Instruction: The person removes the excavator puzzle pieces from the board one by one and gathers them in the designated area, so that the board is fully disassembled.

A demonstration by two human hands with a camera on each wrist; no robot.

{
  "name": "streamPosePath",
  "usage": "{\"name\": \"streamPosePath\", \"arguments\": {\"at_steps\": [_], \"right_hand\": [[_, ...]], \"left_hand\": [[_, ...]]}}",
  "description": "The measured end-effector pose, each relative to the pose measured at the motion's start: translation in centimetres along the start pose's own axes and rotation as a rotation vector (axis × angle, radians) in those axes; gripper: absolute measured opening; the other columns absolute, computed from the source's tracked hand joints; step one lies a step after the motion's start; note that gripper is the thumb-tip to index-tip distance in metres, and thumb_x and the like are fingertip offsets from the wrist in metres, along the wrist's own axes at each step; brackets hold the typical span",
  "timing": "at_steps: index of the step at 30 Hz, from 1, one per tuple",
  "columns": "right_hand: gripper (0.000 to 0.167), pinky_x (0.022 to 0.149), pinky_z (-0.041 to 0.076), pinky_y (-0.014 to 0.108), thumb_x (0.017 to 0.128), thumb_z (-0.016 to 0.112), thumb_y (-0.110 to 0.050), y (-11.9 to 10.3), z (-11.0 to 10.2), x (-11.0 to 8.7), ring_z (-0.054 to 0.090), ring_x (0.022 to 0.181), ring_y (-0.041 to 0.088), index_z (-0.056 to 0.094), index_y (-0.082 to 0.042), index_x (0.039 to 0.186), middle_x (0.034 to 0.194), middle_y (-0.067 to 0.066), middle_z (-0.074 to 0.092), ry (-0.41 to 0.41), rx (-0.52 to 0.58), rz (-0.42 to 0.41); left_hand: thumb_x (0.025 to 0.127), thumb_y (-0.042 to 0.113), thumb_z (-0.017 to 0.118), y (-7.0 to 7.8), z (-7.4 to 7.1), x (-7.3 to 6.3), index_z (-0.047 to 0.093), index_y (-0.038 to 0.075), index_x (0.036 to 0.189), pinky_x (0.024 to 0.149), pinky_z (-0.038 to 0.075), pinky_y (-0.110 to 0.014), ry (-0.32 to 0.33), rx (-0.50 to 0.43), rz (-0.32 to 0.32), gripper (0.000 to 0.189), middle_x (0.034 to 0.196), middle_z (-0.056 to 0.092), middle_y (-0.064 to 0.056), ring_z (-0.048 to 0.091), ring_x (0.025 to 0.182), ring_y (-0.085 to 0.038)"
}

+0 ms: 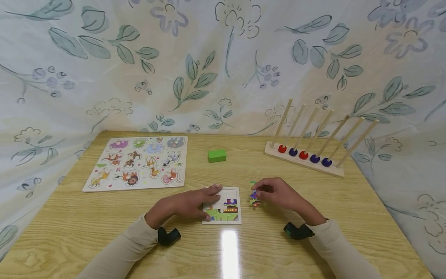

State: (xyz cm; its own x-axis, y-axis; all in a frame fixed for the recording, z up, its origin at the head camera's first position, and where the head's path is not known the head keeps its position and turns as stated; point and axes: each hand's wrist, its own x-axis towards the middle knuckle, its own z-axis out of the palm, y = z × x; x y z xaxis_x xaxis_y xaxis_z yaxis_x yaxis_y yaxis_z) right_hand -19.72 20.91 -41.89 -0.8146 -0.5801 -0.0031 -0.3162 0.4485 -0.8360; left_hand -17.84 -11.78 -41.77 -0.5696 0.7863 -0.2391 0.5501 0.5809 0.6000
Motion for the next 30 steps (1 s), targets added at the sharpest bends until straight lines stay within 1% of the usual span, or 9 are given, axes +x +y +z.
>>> {"name": "streamPosePath", "arguments": {"at_steps": [4, 6, 11, 14, 17, 23, 26, 30], "right_hand": [[0.016, 0.073, 0.053, 0.027, 0.096, 0.060, -0.005, 0.8, -0.6, -0.7, 0.061, 0.088, 0.019, 0.071, 0.000, 0.107, 0.101, 0.006, 0.068, 0.005, -0.028, 0.027], [0.016, 0.074, 0.052, 0.027, 0.095, 0.061, -0.005, 1.1, -0.9, -1.0, 0.060, 0.088, 0.019, 0.071, -0.001, 0.107, 0.101, 0.006, 0.067, 0.006, -0.039, 0.036], [0.016, 0.074, 0.052, 0.026, 0.095, 0.062, -0.006, 1.3, -1.7, -1.6, 0.060, 0.088, 0.021, 0.071, 0.001, 0.106, 0.103, 0.008, 0.067, 0.033, -0.054, 0.063], [0.016, 0.073, 0.052, 0.026, 0.095, 0.063, -0.007, 1.3, -2.0, -1.8, 0.061, 0.087, 0.020, 0.070, 0.002, 0.107, 0.102, 0.009, 0.067, 0.041, -0.048, 0.069], [0.017, 0.071, 0.052, 0.027, 0.095, 0.062, -0.007, 1.6, -2.1, -1.8, 0.061, 0.086, 0.018, 0.069, 0.004, 0.107, 0.099, 0.009, 0.067, 0.030, -0.029, 0.057], [0.016, 0.069, 0.052, 0.026, 0.095, 0.061, -0.004, 2.3, -2.2, -2.2, 0.060, 0.083, 0.014, 0.070, 0.003, 0.106, 0.099, 0.008, 0.067, 0.022, -0.036, 0.080], [0.016, 0.069, 0.053, 0.026, 0.095, 0.061, -0.003, 2.3, -2.4, -2.3, 0.061, 0.083, 0.015, 0.069, 0.004, 0.107, 0.099, 0.009, 0.067, 0.008, -0.025, 0.084], [0.017, 0.069, 0.052, 0.026, 0.094, 0.061, -0.002, 2.1, -2.7, -2.2, 0.061, 0.084, 0.017, 0.070, 0.004, 0.107, 0.097, 0.008, 0.068, 0.002, -0.056, 0.080]], "left_hand": [[0.093, 0.021, 0.067, 0.0, 0.1, 0.0, 0.033, 0.004, 0.151, 0.115, 0.020, -0.041, -0.010, 0.008, -0.006, 0.069, 0.162, 0.011, -0.004, 0.008, 0.147, -0.022], [0.093, 0.021, 0.067, -0.1, 0.1, 0.0, 0.033, 0.003, 0.151, 0.115, 0.020, -0.042, -0.010, 0.011, -0.001, 0.069, 0.162, 0.012, -0.005, 0.008, 0.147, -0.023], [0.094, 0.022, 0.066, -0.1, 0.1, -0.1, 0.032, 0.001, 0.151, 0.115, 0.020, -0.043, -0.015, 0.020, 0.013, 0.069, 0.161, 0.014, -0.007, 0.009, 0.147, -0.024], [0.094, 0.023, 0.066, -0.1, 0.0, -0.2, 0.032, 0.002, 0.151, 0.115, 0.020, -0.042, -0.018, 0.025, 0.007, 0.070, 0.162, 0.013, -0.006, 0.009, 0.147, -0.024], [0.094, 0.023, 0.066, 0.0, 0.0, -0.1, 0.032, 0.002, 0.151, 0.115, 0.020, -0.042, -0.020, 0.030, 0.003, 0.069, 0.162, 0.012, -0.005, 0.008, 0.147, -0.023], [0.093, 0.023, 0.067, 0.1, -0.2, 0.1, 0.032, 0.001, 0.151, 0.115, 0.019, -0.041, -0.021, 0.018, 0.028, 0.070, 0.162, 0.011, -0.006, 0.006, 0.147, -0.023], [0.093, 0.024, 0.068, 0.1, -0.2, 0.0, 0.032, 0.001, 0.151, 0.115, 0.019, -0.041, -0.024, 0.016, 0.028, 0.072, 0.162, 0.011, -0.007, 0.006, 0.147, -0.024], [0.092, 0.024, 0.068, 0.0, -0.2, -0.1, 0.031, 0.001, 0.151, 0.115, 0.018, -0.042, -0.023, 0.014, 0.017, 0.073, 0.162, 0.010, -0.007, 0.005, 0.147, -0.024]]}}
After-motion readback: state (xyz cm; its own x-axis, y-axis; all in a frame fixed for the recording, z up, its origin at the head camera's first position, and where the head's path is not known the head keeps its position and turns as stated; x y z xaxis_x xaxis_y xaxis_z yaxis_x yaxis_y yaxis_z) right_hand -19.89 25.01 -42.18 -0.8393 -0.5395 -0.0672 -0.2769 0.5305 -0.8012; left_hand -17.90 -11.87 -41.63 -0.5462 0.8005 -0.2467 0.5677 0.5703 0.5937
